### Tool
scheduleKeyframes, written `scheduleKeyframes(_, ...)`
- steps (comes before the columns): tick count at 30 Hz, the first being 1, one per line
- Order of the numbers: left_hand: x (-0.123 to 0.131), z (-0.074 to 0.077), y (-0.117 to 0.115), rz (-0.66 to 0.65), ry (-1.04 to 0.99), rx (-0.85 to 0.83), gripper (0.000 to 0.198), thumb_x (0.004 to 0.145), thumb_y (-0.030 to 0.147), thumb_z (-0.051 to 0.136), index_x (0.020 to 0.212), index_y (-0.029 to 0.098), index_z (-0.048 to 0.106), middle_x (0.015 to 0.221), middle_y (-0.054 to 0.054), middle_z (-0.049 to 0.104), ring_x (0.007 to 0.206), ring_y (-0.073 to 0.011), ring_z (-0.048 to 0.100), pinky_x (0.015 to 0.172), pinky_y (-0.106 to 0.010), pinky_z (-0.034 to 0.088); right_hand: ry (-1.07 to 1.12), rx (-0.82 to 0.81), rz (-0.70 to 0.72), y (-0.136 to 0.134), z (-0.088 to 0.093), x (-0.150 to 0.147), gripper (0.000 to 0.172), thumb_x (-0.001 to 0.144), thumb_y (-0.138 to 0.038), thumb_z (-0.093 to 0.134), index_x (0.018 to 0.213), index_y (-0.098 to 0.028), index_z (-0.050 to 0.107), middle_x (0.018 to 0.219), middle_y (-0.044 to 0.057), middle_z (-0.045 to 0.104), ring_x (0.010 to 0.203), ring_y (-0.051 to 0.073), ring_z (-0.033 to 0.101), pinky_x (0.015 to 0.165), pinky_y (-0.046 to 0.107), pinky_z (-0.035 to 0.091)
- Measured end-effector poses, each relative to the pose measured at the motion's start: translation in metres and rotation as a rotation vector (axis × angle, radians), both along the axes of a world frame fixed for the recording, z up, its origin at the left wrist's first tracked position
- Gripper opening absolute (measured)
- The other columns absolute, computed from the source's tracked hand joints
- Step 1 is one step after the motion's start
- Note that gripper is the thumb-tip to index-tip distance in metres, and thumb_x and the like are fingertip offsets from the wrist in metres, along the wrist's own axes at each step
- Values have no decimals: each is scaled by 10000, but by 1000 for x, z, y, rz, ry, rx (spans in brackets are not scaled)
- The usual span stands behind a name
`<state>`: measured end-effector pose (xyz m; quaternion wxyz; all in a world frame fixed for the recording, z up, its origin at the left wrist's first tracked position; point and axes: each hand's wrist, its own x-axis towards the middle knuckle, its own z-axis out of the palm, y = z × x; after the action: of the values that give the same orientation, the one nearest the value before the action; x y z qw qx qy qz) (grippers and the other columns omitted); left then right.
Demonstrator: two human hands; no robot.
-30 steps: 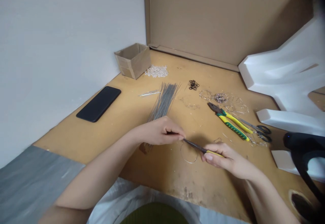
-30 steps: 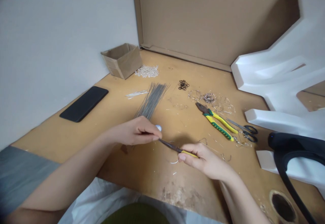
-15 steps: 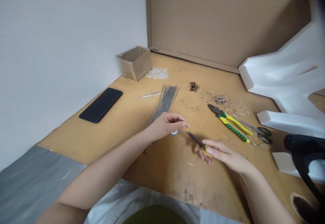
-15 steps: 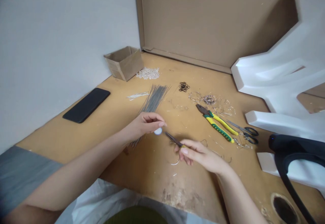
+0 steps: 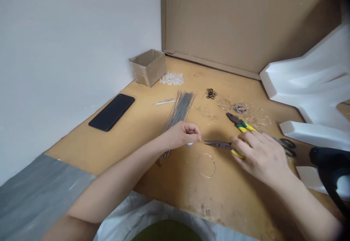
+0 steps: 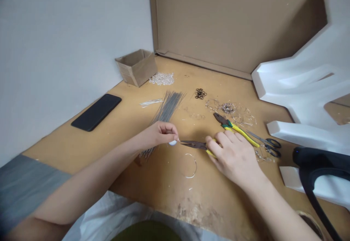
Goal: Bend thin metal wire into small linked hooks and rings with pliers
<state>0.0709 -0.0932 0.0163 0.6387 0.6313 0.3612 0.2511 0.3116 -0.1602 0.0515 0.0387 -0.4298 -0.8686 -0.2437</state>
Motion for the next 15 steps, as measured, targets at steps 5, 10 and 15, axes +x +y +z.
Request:
scheduleKeyframes(5,-1,1,-1,-15,18,29,93,690,213,574,656,126,582,511,45,505,474,-51,421,477,-174,301,-124,-9,65,7,19,-3,157,829,-278,487,924,-198,583,752,54,568,708,195,497,620,310,307)
scheduleKeyframes(10,-2,1,-2,-20,21,77,120,701,234,549,648,127,563,504,54,462,450,-41,355,455,-173,259,-92,-51,66,8,21,-6,149,821,-296,493,882,-196,585,729,48,563,704,190,510,621,306,315)
scheduleKeyframes(15,-1,0,-5,-8,29,151,144,716,257,537,639,135,540,482,73,365,438,-37,277,430,-170,215,-60,-73,33,5,21,-10,128,817,-263,486,846,-201,594,720,42,566,693,180,515,599,291,310)
